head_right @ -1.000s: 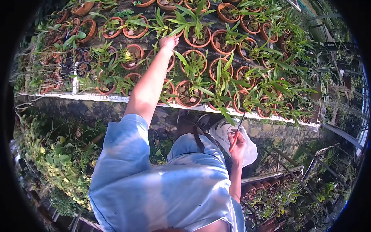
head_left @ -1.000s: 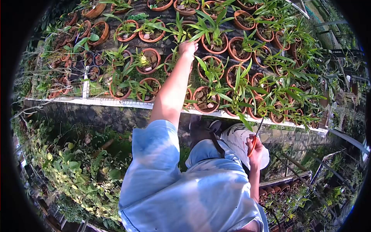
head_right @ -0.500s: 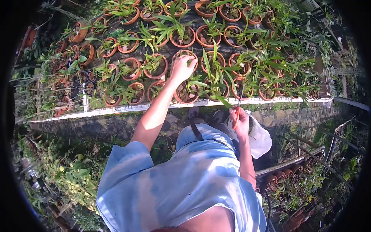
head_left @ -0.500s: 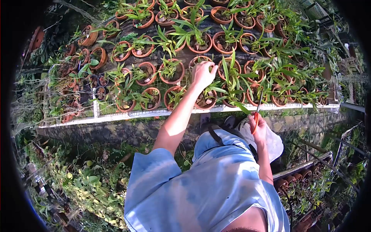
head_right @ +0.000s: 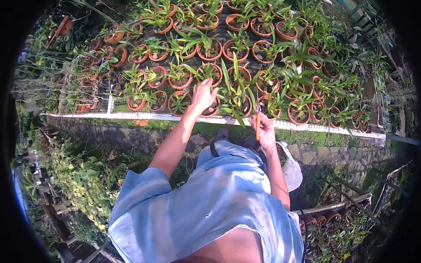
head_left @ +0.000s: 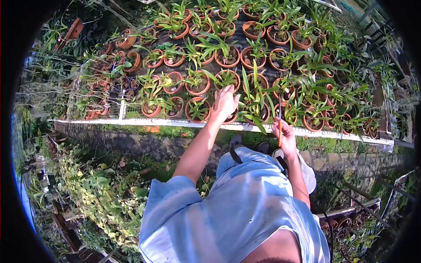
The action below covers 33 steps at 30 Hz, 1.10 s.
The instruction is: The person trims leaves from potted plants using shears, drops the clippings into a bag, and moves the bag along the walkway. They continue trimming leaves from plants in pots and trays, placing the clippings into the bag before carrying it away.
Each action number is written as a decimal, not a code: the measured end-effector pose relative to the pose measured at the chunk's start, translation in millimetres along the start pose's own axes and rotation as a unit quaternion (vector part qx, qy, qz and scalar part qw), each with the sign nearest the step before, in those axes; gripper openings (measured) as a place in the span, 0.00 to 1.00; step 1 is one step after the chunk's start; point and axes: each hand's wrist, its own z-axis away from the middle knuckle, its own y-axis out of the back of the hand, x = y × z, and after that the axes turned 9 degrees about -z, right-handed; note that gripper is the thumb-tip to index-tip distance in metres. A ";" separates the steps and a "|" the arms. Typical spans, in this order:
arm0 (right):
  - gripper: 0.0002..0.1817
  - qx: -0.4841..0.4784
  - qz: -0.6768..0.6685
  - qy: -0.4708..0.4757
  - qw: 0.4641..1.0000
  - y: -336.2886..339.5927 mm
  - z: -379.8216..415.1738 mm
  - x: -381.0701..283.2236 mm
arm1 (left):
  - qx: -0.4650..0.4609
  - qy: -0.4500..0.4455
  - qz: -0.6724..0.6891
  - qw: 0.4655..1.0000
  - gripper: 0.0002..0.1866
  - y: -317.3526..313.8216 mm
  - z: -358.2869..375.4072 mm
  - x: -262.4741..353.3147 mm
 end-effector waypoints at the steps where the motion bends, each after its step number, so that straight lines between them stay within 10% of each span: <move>1: 0.12 -0.005 -0.006 -0.001 1.000 4.0 -0.3 -2.9 | 0.016 0.008 0.039 0.999 0.24 2.1 8.6 7.8; 10: 0.07 -0.090 0.062 0.015 0.994 29.8 -1.6 -33.1 | 0.148 0.038 0.178 0.972 0.12 13.4 84.8 73.9; 13: 0.06 -0.100 0.064 0.032 0.992 17.0 -7.9 -34.9 | 0.019 0.140 0.158 0.977 0.13 30.5 88.9 78.1; 19: 0.07 -0.133 -0.017 0.045 0.990 -21.5 -17.1 -42.6 | 0.154 0.054 0.250 0.954 0.11 41.6 46.1 36.9; 33: 0.03 0.037 -0.003 0.005 0.999 -123.3 -40.8 -12.9 | 0.071 0.011 0.049 0.996 0.57 69.4 -257.3 -127.0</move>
